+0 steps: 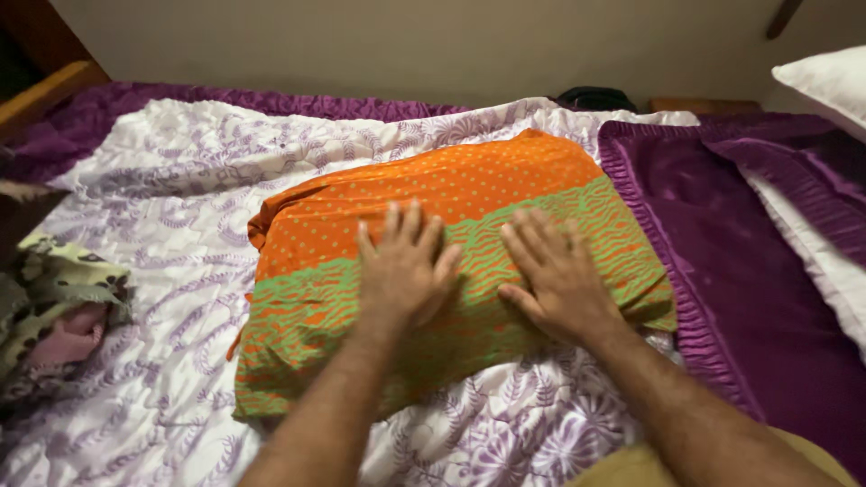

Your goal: The person ties the drawstrings of an orange and green patterned pillowcase on a bed. They secure the knot at one end, then move to the other end to tie the second drawstring, and finally smooth the pillowcase surface.

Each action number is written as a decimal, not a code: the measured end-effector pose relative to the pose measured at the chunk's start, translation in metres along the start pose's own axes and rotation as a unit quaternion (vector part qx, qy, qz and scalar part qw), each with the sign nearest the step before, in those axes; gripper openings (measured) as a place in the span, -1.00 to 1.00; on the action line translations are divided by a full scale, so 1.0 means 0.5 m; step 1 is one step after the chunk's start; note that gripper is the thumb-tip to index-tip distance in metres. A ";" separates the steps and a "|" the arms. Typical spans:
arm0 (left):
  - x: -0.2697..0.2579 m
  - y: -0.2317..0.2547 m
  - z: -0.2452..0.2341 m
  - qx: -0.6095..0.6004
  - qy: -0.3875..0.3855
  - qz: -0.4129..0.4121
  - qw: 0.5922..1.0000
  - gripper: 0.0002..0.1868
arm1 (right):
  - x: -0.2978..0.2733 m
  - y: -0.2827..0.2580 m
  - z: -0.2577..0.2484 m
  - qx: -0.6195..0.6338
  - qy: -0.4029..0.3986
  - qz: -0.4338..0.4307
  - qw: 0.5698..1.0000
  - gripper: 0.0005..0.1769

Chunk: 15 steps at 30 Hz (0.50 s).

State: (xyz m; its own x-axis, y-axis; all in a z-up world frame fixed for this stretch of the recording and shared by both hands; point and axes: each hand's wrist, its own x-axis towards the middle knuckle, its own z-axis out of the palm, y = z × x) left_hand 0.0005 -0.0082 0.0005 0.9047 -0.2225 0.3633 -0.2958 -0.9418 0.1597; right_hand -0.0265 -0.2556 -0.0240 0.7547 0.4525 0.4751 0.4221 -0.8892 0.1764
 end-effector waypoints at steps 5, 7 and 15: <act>-0.013 0.011 0.012 0.010 0.043 0.020 0.999 -0.20 | 0.002 0.036 0.008 0.074 -0.007 0.058 0.996 -0.02; -0.013 0.004 0.001 0.030 0.028 0.025 0.999 -0.17 | -0.004 0.056 0.015 0.066 -0.006 0.118 0.991 -0.02; 0.017 -0.050 -0.029 0.069 -0.041 -0.043 0.996 -0.08 | -0.048 0.136 0.024 0.153 -0.018 0.418 0.895 -0.04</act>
State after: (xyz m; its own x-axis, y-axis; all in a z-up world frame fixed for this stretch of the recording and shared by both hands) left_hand 0.0111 0.0170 0.0127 0.9487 -0.1545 0.2758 -0.1766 -0.9826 0.0570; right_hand -0.0098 -0.3263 -0.0340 0.8843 -0.3564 0.3018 -0.1849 -0.8605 -0.4747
